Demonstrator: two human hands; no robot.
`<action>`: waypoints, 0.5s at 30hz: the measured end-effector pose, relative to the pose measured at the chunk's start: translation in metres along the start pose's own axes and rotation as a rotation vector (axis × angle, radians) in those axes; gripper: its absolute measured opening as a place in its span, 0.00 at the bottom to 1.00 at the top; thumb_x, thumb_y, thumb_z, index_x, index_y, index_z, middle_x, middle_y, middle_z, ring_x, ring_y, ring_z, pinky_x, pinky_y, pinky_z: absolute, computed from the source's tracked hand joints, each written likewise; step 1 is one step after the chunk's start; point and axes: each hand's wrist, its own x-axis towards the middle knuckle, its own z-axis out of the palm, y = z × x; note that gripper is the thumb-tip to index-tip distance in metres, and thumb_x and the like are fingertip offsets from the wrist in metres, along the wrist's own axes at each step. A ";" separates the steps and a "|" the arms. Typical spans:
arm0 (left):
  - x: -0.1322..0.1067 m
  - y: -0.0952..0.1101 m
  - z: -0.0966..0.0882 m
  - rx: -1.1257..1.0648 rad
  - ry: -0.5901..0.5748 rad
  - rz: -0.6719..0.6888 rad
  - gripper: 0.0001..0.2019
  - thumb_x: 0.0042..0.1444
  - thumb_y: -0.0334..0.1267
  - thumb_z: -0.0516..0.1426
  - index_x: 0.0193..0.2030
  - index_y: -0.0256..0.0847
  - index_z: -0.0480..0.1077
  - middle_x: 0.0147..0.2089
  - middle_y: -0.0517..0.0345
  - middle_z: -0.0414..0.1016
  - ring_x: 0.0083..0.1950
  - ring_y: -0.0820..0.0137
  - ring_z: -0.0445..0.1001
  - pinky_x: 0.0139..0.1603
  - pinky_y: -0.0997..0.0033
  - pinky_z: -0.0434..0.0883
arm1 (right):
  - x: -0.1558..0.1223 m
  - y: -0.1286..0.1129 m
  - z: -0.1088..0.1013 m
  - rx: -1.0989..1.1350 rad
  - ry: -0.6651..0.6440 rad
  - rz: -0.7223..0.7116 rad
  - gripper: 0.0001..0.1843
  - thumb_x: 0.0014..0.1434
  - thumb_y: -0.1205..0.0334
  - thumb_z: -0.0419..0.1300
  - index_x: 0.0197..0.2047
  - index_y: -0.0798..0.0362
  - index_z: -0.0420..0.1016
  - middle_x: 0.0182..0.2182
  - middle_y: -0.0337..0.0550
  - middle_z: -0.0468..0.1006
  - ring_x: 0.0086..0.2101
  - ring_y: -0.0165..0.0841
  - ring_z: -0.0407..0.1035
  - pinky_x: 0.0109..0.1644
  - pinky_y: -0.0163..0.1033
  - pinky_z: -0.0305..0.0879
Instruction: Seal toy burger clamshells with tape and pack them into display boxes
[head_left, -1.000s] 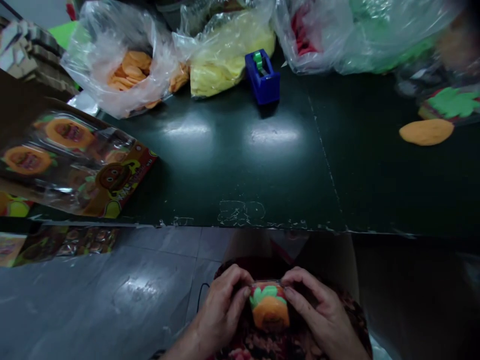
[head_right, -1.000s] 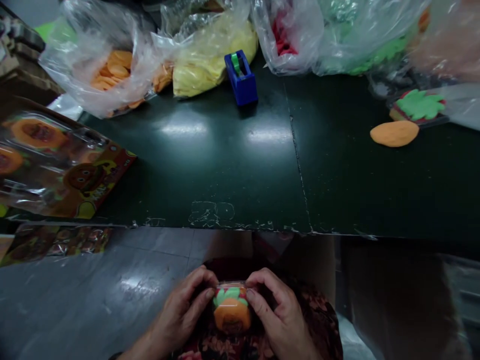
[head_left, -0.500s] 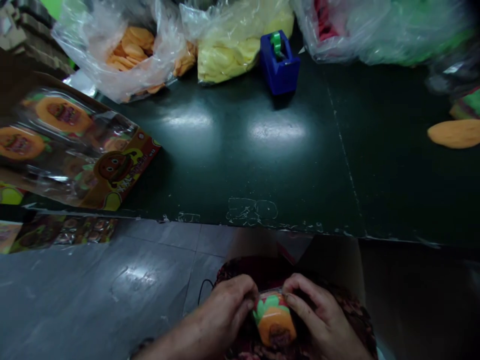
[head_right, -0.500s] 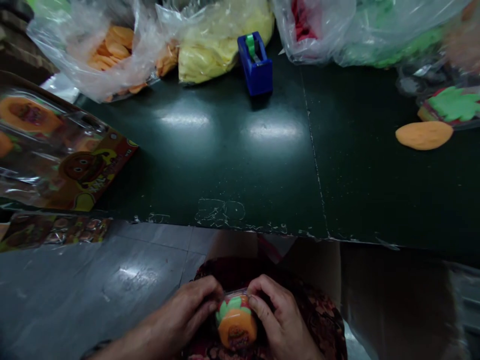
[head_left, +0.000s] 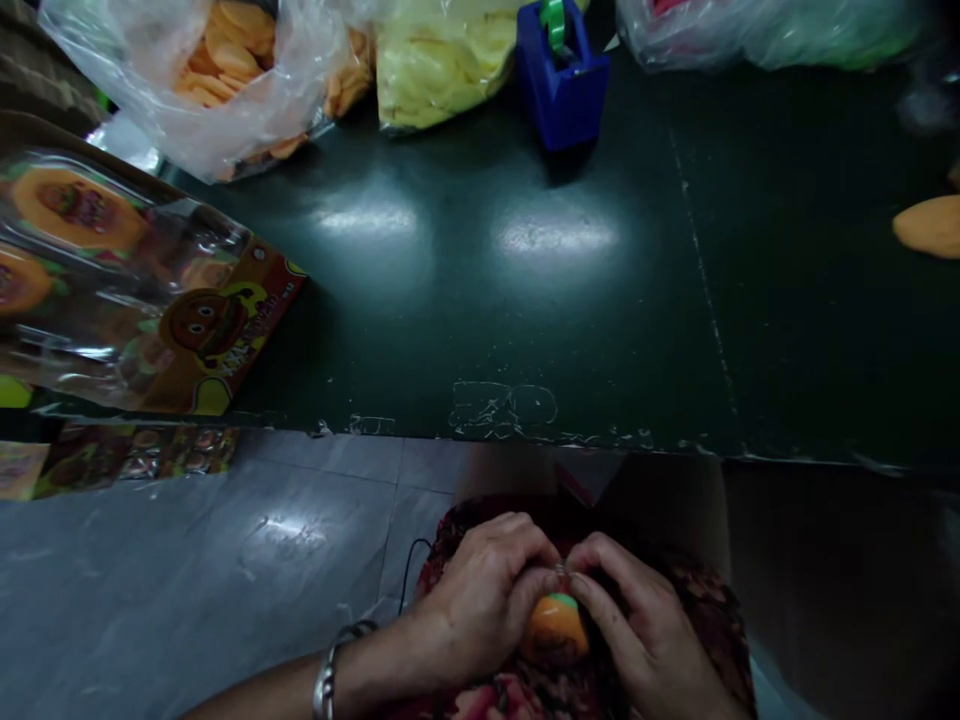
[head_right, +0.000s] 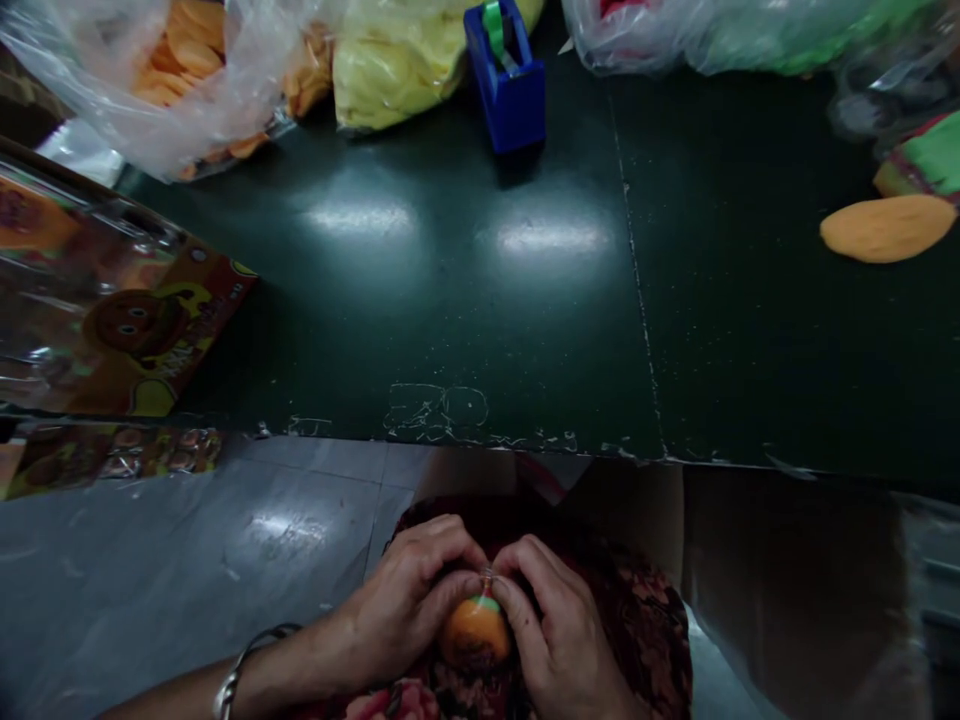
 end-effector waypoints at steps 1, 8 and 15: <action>-0.001 0.001 0.000 0.015 0.010 -0.001 0.07 0.61 0.32 0.52 0.36 0.40 0.71 0.35 0.58 0.72 0.39 0.69 0.70 0.41 0.72 0.64 | 0.000 -0.001 0.001 -0.009 0.006 -0.002 0.09 0.64 0.65 0.49 0.33 0.49 0.66 0.27 0.37 0.70 0.28 0.30 0.68 0.32 0.32 0.64; 0.005 -0.004 -0.007 -0.170 -0.107 -0.114 0.07 0.60 0.35 0.53 0.33 0.40 0.70 0.34 0.60 0.71 0.36 0.71 0.68 0.38 0.73 0.62 | 0.010 -0.007 -0.006 0.059 -0.163 0.146 0.09 0.64 0.61 0.51 0.31 0.50 0.65 0.26 0.35 0.69 0.28 0.30 0.65 0.33 0.32 0.62; 0.034 -0.048 -0.016 -0.859 -0.039 -0.463 0.16 0.42 0.45 0.66 0.32 0.35 0.71 0.26 0.62 0.70 0.26 0.76 0.63 0.29 0.75 0.60 | 0.027 0.015 0.000 0.320 -0.088 0.412 0.15 0.59 0.48 0.54 0.38 0.51 0.68 0.32 0.39 0.69 0.34 0.34 0.65 0.37 0.36 0.65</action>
